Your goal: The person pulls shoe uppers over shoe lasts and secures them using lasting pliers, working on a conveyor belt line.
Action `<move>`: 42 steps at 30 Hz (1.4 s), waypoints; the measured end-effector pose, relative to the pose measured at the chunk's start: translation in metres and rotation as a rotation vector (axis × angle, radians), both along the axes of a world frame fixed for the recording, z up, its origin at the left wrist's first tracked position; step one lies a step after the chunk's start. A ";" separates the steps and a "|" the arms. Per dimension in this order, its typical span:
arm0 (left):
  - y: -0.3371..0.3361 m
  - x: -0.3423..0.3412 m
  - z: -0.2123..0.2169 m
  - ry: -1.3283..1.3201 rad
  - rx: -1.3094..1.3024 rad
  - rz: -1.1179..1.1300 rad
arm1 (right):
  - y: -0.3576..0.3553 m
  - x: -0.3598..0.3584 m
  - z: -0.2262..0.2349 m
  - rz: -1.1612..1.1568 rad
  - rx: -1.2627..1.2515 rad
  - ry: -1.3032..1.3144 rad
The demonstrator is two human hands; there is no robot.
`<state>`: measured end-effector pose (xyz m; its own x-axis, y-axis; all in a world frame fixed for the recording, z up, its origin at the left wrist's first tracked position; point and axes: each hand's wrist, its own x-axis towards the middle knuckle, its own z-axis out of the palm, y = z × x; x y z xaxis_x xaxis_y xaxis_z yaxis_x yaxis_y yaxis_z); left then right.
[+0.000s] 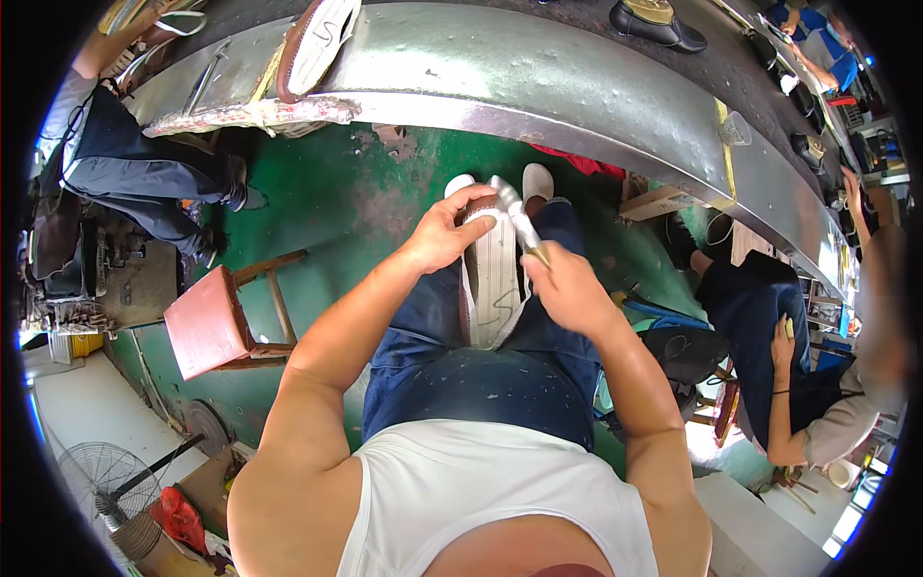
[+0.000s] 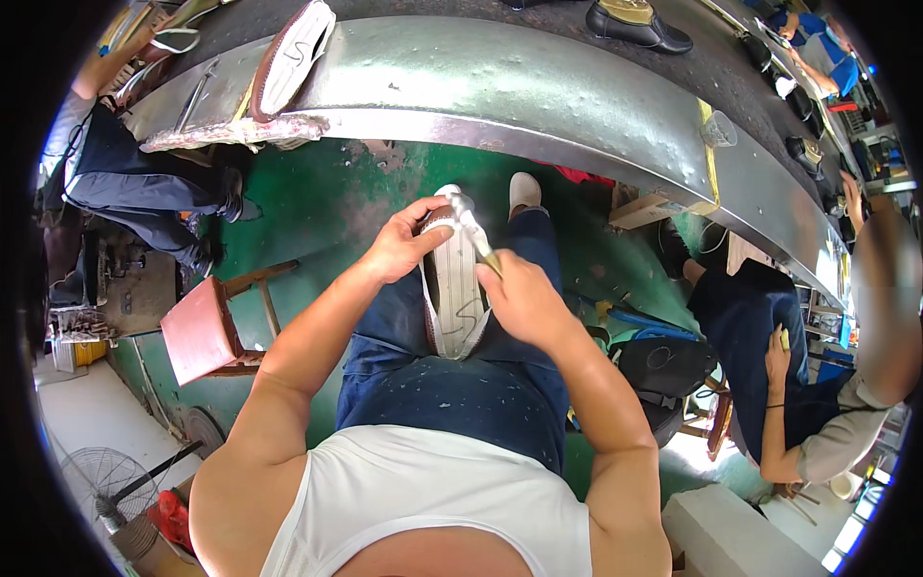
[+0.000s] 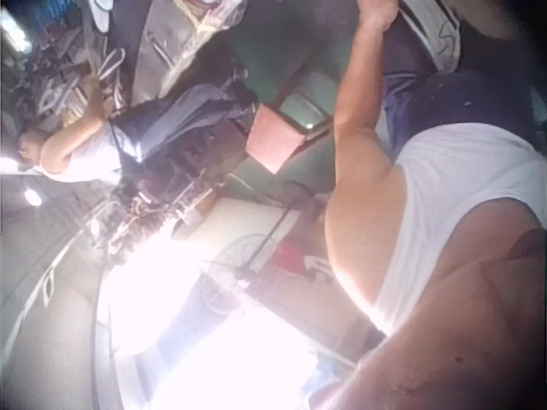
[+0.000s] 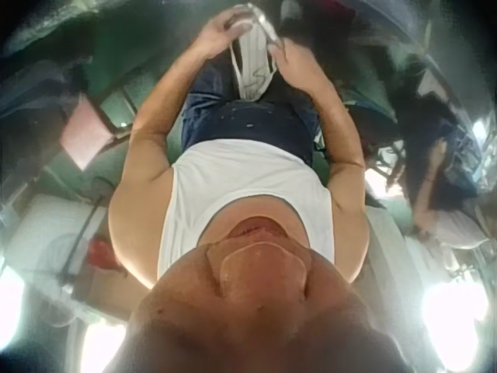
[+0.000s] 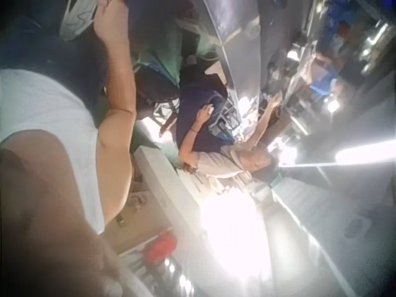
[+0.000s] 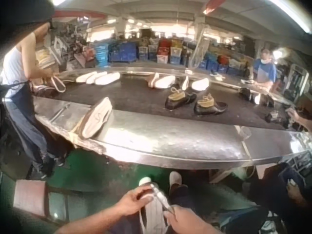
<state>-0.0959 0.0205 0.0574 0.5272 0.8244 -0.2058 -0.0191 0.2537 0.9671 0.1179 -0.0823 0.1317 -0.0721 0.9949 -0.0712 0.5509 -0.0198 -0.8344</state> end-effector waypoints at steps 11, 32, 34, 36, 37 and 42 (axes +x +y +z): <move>-0.096 0.004 -0.028 0.368 0.223 0.192 | -0.050 -0.023 -0.093 -0.364 -0.386 0.277; -0.090 0.020 -0.033 0.204 -0.063 -0.410 | -0.110 0.063 -0.030 0.235 -0.148 -0.268; -0.093 0.020 -0.043 0.219 -0.078 -0.431 | -0.101 0.053 -0.028 0.260 -0.081 -0.358; -0.098 0.020 -0.050 0.121 -0.102 -0.411 | -0.092 0.046 -0.026 0.310 -0.038 -0.614; -0.100 0.019 -0.053 0.123 -0.102 -0.408 | -0.087 0.043 -0.022 0.312 -0.036 -0.613; -0.107 0.049 -0.043 -0.046 -0.615 0.137 | -0.084 0.039 -0.034 0.418 -0.285 -0.605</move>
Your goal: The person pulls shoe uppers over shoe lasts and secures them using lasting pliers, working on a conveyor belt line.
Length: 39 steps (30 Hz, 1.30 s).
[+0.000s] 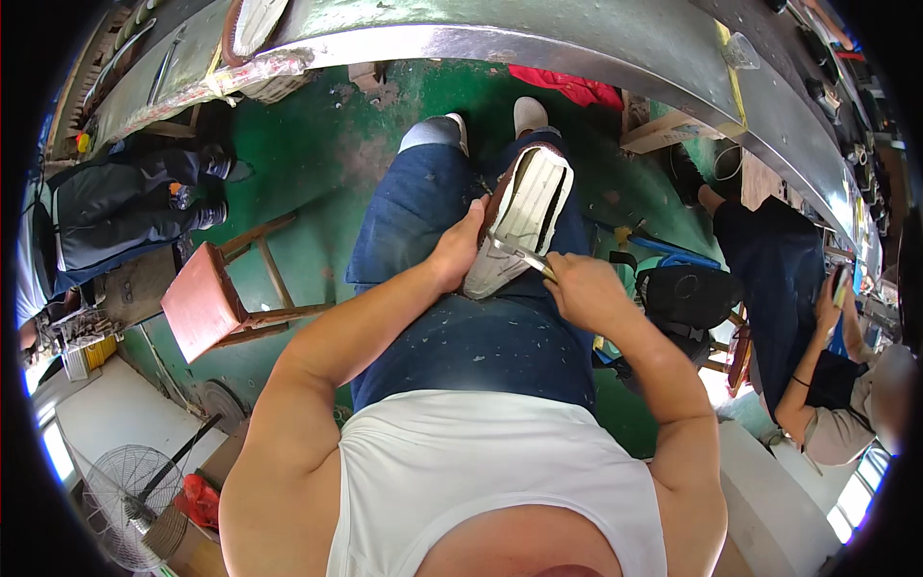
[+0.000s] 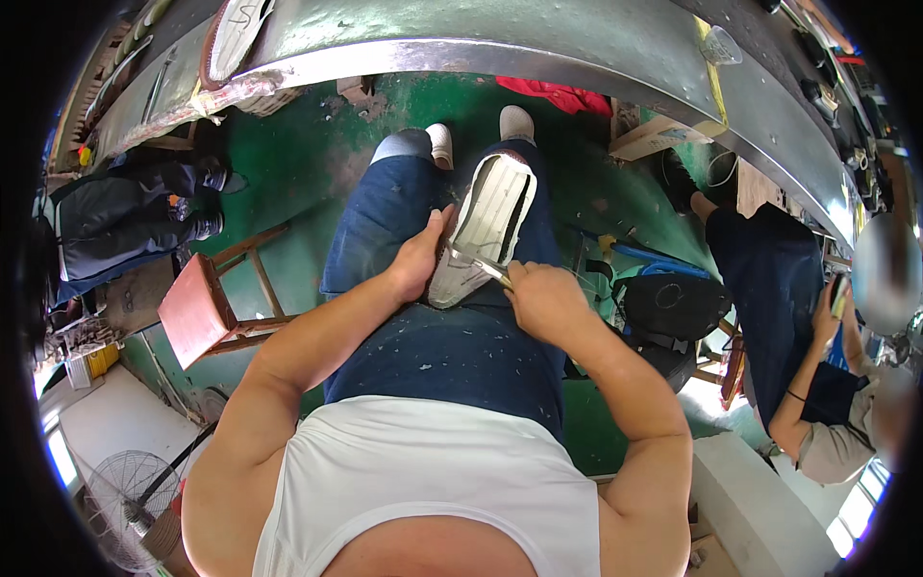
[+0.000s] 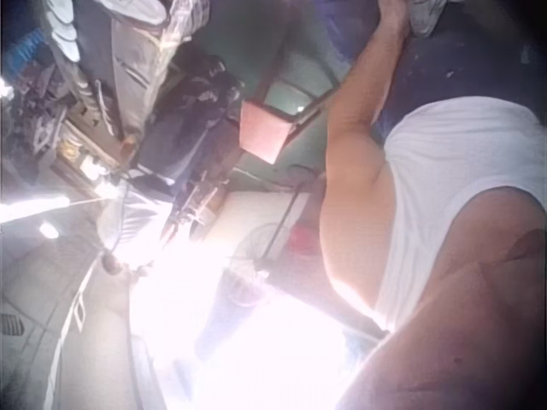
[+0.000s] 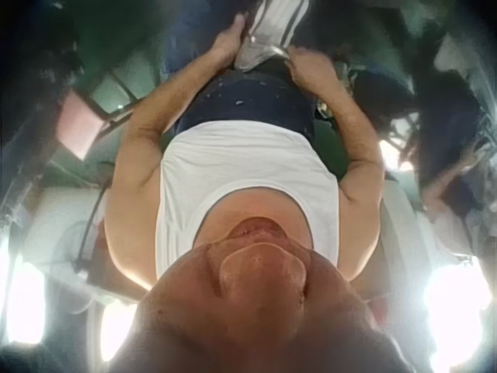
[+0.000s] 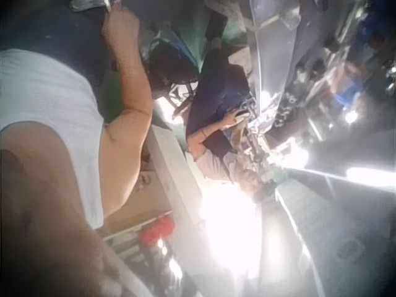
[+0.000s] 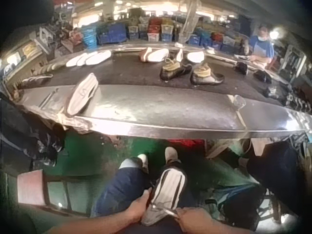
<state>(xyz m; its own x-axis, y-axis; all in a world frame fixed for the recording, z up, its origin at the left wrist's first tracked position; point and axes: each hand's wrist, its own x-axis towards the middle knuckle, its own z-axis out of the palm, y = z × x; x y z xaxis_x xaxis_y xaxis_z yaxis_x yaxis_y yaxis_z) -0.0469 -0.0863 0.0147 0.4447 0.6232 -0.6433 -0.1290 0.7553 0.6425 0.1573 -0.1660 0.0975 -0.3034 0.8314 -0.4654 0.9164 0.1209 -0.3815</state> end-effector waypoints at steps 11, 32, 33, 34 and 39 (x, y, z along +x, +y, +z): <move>0.008 0.005 -0.029 0.598 0.759 -0.224 | 0.012 0.021 -0.017 -0.095 0.480 -0.017; 0.051 0.026 0.046 0.751 0.995 -1.168 | 0.033 0.040 -0.043 -0.458 0.363 0.351; 0.053 0.028 0.054 0.780 0.980 -1.248 | 0.038 0.039 -0.051 -0.405 0.157 0.200; 0.054 0.029 0.063 0.783 0.981 -1.248 | 0.037 0.040 -0.054 -0.404 0.159 0.202; 0.036 0.001 0.016 0.614 1.205 -0.946 | 0.035 0.039 -0.063 -0.398 0.174 0.243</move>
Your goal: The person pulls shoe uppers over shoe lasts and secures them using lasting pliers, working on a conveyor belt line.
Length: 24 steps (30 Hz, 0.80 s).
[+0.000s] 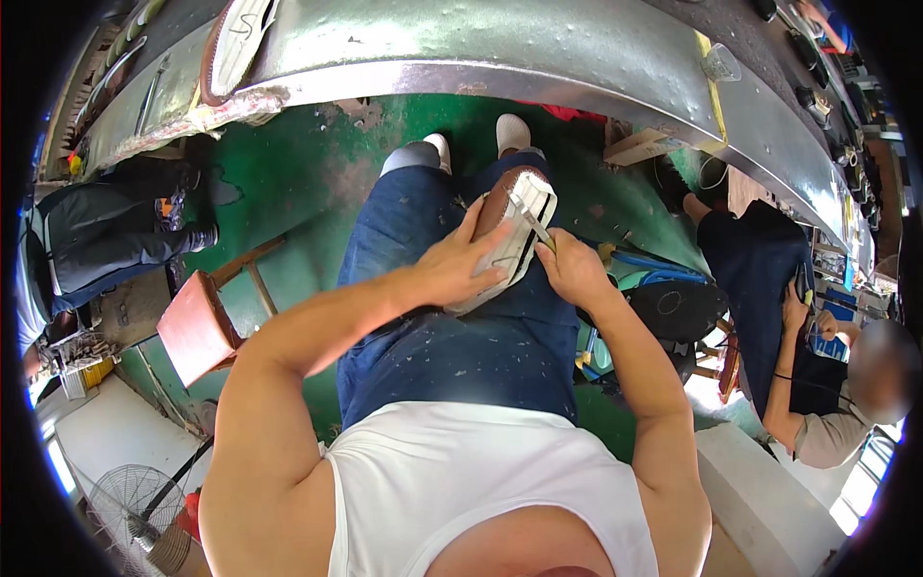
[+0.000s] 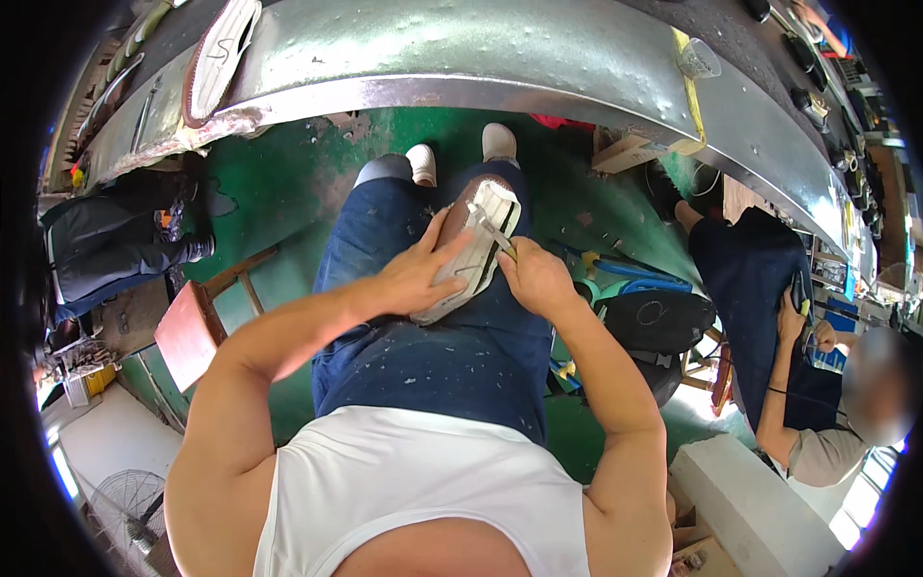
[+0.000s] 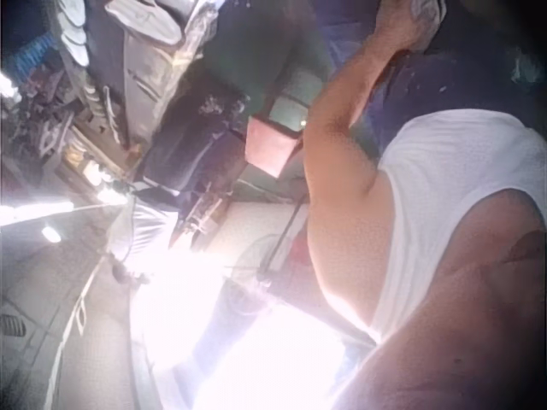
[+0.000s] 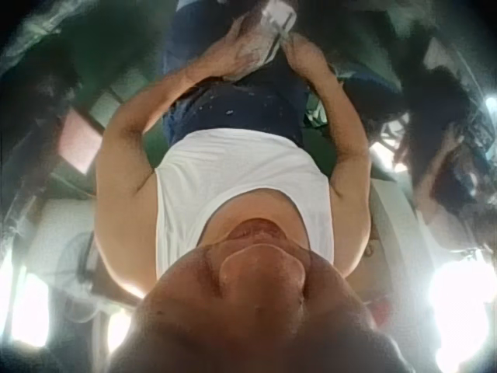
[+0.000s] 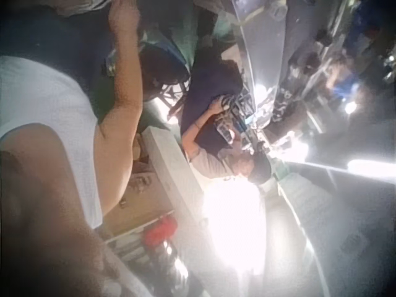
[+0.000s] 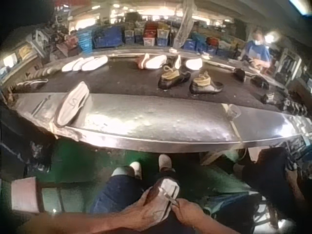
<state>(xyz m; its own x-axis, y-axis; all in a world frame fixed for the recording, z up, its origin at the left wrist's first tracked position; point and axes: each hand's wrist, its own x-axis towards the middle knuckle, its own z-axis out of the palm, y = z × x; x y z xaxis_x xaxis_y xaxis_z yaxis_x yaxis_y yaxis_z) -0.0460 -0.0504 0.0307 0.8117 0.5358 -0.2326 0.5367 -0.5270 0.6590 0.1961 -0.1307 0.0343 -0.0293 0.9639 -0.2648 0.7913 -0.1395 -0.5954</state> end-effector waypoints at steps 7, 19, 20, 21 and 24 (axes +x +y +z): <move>-0.023 -0.026 0.003 0.020 -0.543 0.277 | -0.014 -0.018 0.051 -0.047 0.078 0.261; 0.052 -0.017 0.175 -0.224 0.255 -0.152 | -0.088 -0.023 -0.012 -0.469 0.024 0.632; 0.059 -0.007 0.188 -0.257 0.211 -0.170 | -0.089 -0.023 -0.012 -0.502 0.042 0.681; 0.065 0.004 0.195 -0.286 0.169 -0.186 | -0.090 -0.022 -0.013 -0.499 0.047 0.681; 0.096 0.047 0.161 -0.336 -0.062 -0.129 | -0.091 -0.021 -0.014 -0.467 0.075 0.621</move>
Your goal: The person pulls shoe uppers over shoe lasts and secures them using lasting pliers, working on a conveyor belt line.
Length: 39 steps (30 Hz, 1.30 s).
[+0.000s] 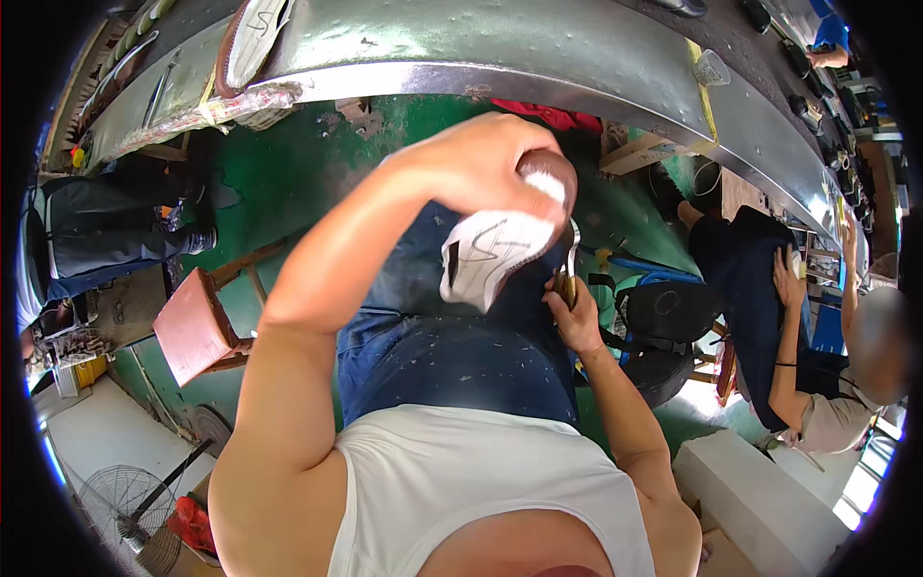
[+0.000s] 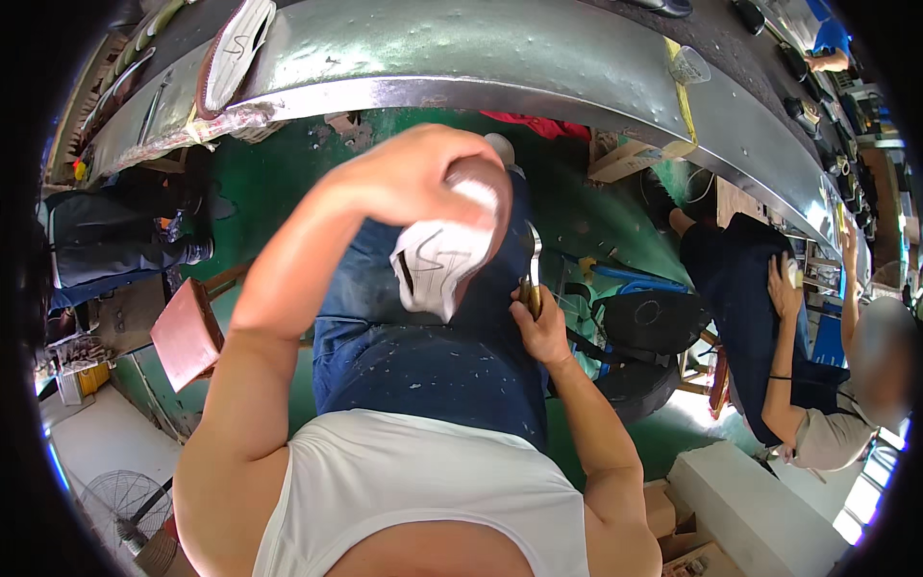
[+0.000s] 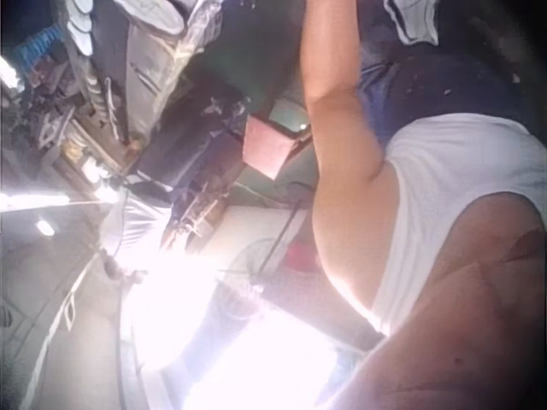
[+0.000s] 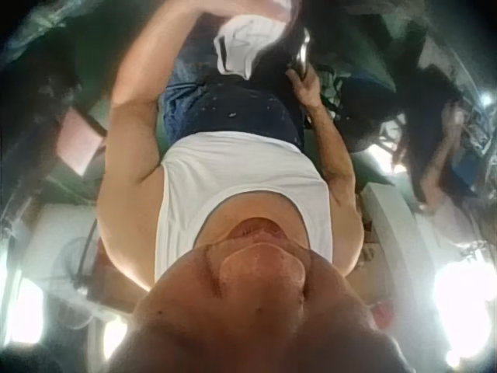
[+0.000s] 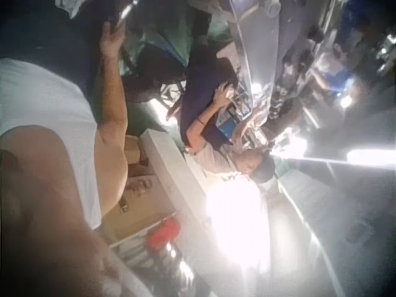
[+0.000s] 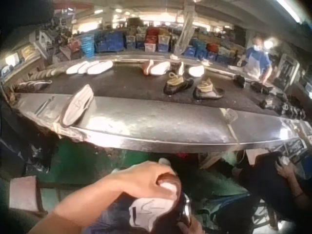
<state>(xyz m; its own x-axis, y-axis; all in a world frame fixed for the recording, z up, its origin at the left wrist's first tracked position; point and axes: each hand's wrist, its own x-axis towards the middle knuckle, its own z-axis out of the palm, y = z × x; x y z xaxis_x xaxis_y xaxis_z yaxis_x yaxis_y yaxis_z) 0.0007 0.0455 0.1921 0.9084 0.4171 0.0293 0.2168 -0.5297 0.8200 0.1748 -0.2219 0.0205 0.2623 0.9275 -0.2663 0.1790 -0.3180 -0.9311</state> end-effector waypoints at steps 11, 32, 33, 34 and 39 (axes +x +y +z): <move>-0.074 -0.013 -0.215 -0.011 -1.453 0.668 | 0.030 0.018 0.057 0.492 -0.054 -0.349; -0.084 -0.027 -0.192 -0.276 -1.164 0.498 | 0.051 -0.022 0.030 0.342 -0.374 -0.047; -0.085 -0.026 -0.195 -0.272 -1.161 0.492 | 0.058 -0.015 0.041 0.336 -0.370 -0.046; -0.088 -0.025 -0.198 -0.248 -1.101 0.534 | 0.064 -0.010 0.050 0.368 -0.311 -0.220; -0.094 -0.019 -0.199 -0.149 -0.792 0.616 | 0.075 -0.006 0.051 0.242 -0.622 0.249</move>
